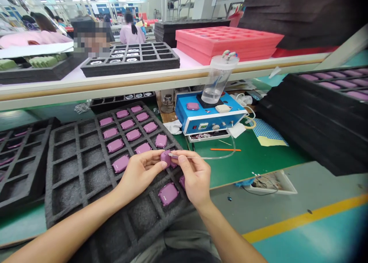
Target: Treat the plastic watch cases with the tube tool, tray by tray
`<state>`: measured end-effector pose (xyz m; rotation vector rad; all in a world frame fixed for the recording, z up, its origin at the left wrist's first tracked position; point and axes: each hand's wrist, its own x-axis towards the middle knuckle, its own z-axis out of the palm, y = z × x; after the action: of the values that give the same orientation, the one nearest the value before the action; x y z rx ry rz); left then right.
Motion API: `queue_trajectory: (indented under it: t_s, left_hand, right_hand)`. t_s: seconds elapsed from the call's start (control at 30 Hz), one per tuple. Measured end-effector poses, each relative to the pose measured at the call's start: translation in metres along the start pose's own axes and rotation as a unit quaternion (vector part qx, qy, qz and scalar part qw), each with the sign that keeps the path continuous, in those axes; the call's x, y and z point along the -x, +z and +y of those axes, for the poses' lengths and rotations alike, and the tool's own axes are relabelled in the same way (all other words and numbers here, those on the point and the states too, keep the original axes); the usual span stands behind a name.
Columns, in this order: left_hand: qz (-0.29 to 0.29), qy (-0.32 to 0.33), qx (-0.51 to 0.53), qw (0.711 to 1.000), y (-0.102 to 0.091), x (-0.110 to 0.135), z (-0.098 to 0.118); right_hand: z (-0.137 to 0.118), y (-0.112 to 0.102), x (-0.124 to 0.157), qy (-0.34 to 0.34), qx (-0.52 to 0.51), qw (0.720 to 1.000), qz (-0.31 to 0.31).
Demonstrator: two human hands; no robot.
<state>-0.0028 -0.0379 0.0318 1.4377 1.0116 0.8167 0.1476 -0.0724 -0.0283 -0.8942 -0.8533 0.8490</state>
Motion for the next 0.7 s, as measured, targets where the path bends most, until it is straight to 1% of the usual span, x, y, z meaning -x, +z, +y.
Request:
queue_trajectory:
  t_s: [0.13, 0.2, 0.27, 0.3, 0.37, 0.43, 0.5, 0.57, 0.7]
  left_hand:
    - [0.012, 0.011, -0.035, 0.999, 0.003, -0.004, -0.002]
    - [0.016, 0.021, -0.081, 0.996, -0.005, -0.002, 0.002]
    - [0.010, 0.036, -0.169, 0.985, -0.021, 0.009, 0.011]
    - [-0.002, 0.040, -0.230, 0.972, -0.030, 0.018, 0.016]
    - [-0.039, 0.039, -0.358, 0.932, -0.047, 0.040, 0.026]
    - [-0.069, 0.039, -0.448, 0.890, -0.057, 0.063, 0.030]
    - [-0.078, 0.055, -0.489, 0.867, -0.058, 0.078, 0.026]
    - [-0.074, 0.086, -0.516, 0.849, -0.054, 0.084, 0.017]
    - [-0.030, 0.141, -0.583, 0.800, -0.045, 0.087, -0.001]
  right_hand:
    - [0.001, -0.003, 0.002, -0.003, 0.011, 1.000, -0.002]
    - [0.002, -0.004, 0.004, -0.010, 0.011, 1.000, 0.004]
    - [0.004, -0.005, 0.005, -0.013, -0.003, 1.000, 0.012]
    - [0.005, -0.005, 0.006, -0.011, -0.009, 1.000, 0.015]
    - [0.006, -0.005, 0.006, -0.004, -0.012, 1.000, 0.015]
    - [0.006, -0.005, 0.007, 0.001, -0.007, 1.000, 0.018]
    - [0.005, -0.005, 0.007, 0.002, -0.002, 1.000, 0.025]
    - [0.004, -0.005, 0.009, 0.004, 0.005, 1.000, 0.031]
    - [0.002, -0.004, 0.013, 0.019, 0.006, 0.999, 0.040]
